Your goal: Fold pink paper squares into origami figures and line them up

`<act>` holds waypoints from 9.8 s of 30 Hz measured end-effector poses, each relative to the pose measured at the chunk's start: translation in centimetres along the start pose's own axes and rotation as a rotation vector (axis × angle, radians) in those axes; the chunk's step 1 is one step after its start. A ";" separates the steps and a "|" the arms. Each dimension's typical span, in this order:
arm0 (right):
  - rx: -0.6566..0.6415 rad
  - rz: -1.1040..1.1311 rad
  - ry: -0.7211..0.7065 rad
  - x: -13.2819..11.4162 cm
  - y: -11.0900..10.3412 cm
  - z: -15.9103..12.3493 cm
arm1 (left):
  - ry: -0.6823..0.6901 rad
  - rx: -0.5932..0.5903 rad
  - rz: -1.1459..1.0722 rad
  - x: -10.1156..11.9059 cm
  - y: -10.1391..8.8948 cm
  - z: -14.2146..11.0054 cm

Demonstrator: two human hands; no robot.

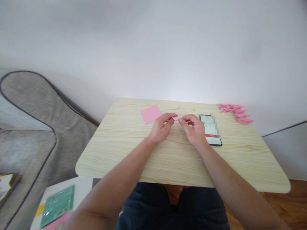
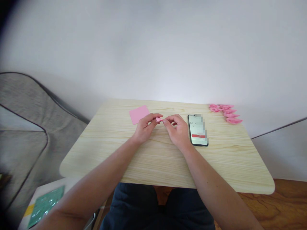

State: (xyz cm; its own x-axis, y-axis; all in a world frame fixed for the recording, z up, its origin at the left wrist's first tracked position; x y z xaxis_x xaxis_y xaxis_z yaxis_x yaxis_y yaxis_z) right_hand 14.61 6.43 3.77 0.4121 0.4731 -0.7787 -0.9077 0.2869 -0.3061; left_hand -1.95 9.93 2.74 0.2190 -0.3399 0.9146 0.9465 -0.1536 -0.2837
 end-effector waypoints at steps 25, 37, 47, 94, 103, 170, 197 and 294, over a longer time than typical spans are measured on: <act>-0.268 0.246 0.132 0.0 3.2 -1.0 | -0.146 0.050 -0.311 -0.8 -0.3 0.5; -0.224 0.582 0.179 1.2 4.2 -1.2 | -0.238 -0.003 -0.555 -1.9 0.2 0.6; -0.358 0.367 0.118 -0.2 4.5 -1.5 | -0.200 0.001 -0.358 -0.8 -0.1 0.4; -0.062 0.446 0.335 3.7 2.0 -1.0 | -0.228 -0.044 -0.445 -1.6 0.8 0.6; -0.087 0.335 0.295 2.9 1.7 -0.7 | -0.217 -0.059 -0.485 -1.8 0.8 0.7; -0.257 -0.260 -0.203 -2.0 2.6 -0.8 | -0.279 0.078 -0.141 -3.1 0.8 0.0; -0.248 -0.344 -0.209 -1.5 2.5 -0.8 | -0.275 0.105 -0.106 -2.8 0.7 -0.2; -0.111 0.346 0.169 0.9 1.3 -0.4 | -0.172 -0.115 -0.345 -0.7 1.5 -0.2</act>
State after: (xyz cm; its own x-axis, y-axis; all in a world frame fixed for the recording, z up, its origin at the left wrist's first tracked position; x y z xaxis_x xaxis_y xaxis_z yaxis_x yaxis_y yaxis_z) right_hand 13.73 6.87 2.47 0.0703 0.3796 -0.9225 -0.9974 0.0388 -0.0601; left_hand -0.72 9.73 1.62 -0.0617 -0.0914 0.9939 0.9409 -0.3376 0.0273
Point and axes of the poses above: each hand's wrist, its own z-axis towards the middle knuckle, its own y-axis out of the palm, x = y × z, the point moved 9 cm from there along z, towards the middle knuckle, and after that the axes turned 9 degrees about -y, right-handed, at the moved point
